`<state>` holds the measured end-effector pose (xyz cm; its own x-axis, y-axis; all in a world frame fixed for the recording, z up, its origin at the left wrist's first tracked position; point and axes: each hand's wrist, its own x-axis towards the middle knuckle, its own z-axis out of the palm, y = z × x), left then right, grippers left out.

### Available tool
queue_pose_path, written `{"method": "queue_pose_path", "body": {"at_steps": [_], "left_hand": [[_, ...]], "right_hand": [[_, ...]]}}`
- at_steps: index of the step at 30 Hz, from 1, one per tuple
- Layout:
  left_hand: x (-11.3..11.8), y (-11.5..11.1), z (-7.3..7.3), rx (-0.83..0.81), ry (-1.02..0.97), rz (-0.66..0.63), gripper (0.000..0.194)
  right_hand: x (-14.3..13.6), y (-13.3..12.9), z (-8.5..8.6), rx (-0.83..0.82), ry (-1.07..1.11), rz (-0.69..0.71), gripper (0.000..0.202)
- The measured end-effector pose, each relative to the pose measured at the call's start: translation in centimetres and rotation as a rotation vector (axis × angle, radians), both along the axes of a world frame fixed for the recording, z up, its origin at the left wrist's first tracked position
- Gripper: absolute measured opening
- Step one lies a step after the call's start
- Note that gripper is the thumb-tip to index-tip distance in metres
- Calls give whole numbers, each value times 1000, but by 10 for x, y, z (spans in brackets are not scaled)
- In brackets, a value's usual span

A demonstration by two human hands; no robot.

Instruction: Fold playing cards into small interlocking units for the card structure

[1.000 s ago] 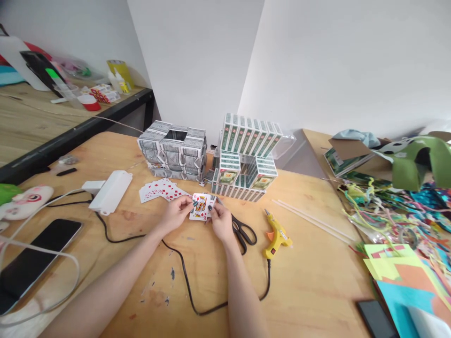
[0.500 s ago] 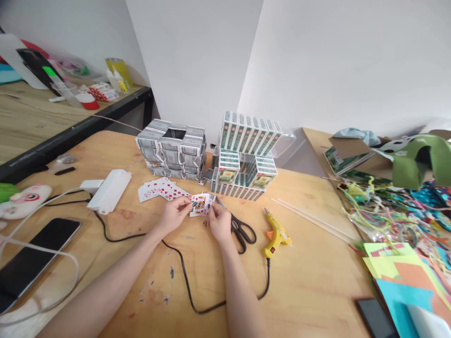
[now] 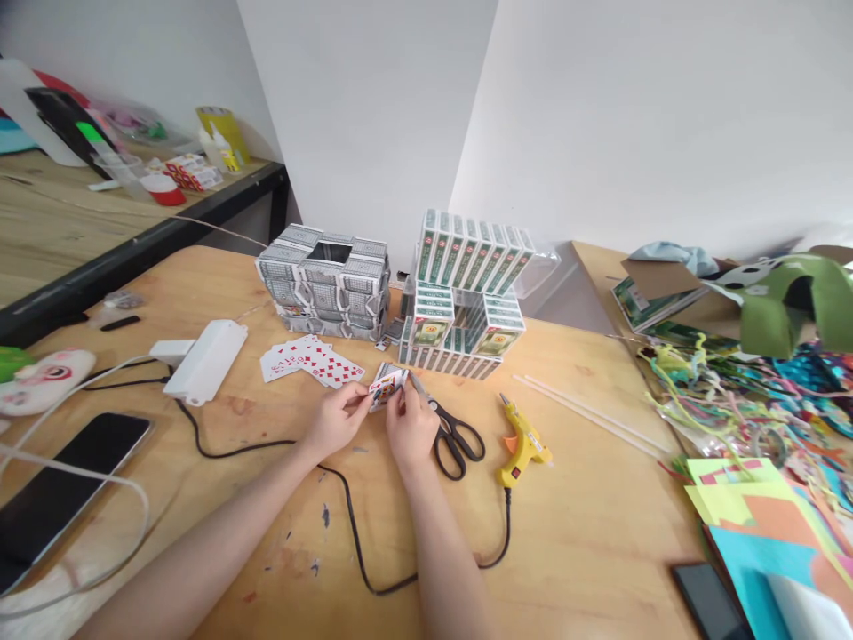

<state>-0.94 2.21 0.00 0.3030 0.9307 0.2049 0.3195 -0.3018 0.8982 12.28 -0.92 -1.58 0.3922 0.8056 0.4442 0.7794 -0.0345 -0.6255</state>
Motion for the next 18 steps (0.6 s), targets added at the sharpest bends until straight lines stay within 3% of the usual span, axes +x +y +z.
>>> {"method": "queue_pose_path", "body": {"at_steps": [4, 10, 18], "left_hand": [[-1, 0, 0, 103, 38, 33, 11], [-2, 3, -7, 190, 85, 30, 10], [1, -2, -4, 306, 147, 43, 8]], "right_hand": [[7, 3, 7, 134, 57, 106, 22], [9, 4, 1, 52, 322, 224, 34], [8, 6, -4, 41, 325, 140, 30]]}}
